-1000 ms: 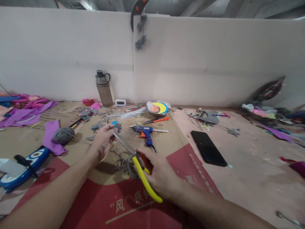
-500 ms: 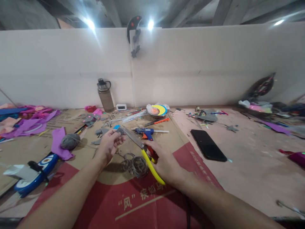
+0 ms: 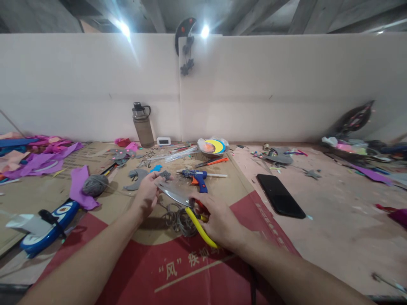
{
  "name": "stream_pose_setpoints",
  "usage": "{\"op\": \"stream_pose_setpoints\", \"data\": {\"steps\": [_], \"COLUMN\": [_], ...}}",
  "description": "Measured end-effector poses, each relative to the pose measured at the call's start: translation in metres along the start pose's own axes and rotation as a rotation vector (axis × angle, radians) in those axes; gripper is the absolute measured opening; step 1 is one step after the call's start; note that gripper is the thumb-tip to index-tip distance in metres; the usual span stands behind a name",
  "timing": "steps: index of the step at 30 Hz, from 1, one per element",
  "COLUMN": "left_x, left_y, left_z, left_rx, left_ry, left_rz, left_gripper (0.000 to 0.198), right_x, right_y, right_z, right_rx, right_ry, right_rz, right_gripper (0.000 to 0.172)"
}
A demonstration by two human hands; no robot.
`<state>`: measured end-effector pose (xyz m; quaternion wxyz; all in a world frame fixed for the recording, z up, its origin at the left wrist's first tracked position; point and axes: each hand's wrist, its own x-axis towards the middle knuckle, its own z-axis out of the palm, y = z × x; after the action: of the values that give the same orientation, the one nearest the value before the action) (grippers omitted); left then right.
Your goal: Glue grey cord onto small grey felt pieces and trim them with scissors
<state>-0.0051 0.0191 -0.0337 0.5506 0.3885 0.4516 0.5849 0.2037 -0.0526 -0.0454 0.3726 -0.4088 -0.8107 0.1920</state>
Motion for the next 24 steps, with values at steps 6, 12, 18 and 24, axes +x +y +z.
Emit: {"op": "stream_pose_setpoints", "data": {"steps": [6, 12, 18, 24], "left_x": [0.0009, 0.0019, 0.0016, -0.0017], "left_y": [-0.0007, -0.0009, -0.0006, 0.0019], "left_z": [-0.0018, -0.0016, -0.0018, -0.003], "left_rx": [-0.038, -0.011, 0.015, 0.038], "left_ry": [-0.025, 0.023, -0.026, -0.078], "left_rz": [0.026, 0.019, 0.068, 0.106], "left_gripper": [0.025, 0.024, 0.023, 0.024], "right_x": [-0.0013, 0.0, 0.0015, 0.0036], "right_y": [0.0013, 0.0012, 0.0019, -0.0063], "right_z": [0.0016, 0.0012, -0.0032, -0.0083], "right_rx": [-0.028, 0.014, 0.058, -0.015], "right_ry": [-0.013, -0.007, 0.105, 0.121], "right_rz": [0.007, 0.017, 0.001, 0.032], "right_gripper": [0.042, 0.049, 0.053, 0.048]}}
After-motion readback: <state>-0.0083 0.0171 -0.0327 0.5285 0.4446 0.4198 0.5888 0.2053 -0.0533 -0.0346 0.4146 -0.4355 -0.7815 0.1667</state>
